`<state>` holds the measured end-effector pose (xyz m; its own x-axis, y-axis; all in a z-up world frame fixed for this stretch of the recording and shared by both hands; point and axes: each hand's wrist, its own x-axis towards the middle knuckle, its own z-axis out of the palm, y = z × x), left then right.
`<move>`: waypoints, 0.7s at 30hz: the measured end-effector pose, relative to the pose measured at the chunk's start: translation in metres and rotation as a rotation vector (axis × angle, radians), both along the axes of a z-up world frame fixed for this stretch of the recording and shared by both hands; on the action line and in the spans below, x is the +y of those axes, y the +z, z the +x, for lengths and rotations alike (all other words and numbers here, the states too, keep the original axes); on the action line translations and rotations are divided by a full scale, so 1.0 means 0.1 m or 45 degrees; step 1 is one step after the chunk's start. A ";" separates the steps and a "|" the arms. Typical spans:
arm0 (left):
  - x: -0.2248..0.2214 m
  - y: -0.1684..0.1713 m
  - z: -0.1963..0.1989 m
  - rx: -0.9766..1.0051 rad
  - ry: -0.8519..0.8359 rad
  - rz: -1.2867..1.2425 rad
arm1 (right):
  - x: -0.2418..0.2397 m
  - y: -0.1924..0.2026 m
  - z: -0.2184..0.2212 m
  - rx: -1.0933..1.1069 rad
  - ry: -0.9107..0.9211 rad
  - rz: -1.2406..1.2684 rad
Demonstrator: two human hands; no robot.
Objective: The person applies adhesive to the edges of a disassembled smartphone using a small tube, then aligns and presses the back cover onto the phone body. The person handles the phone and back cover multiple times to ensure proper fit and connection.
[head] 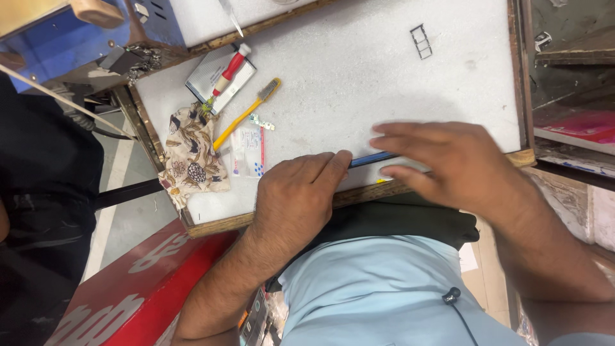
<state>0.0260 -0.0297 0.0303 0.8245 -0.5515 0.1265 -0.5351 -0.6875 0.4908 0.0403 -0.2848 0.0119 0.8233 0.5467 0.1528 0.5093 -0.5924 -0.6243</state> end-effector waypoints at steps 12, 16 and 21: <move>-0.03 -0.02 -0.11 -0.160 0.108 -0.095 | 0.03 -0.05 -0.03 -0.038 0.042 -0.078; 0.06 -0.03 -0.10 -0.018 0.094 -0.103 | 0.09 0.11 -0.06 -0.088 -0.029 -0.108; -0.01 -0.02 -0.09 -0.189 0.076 -0.088 | 0.18 0.14 -0.01 -0.088 0.083 -0.157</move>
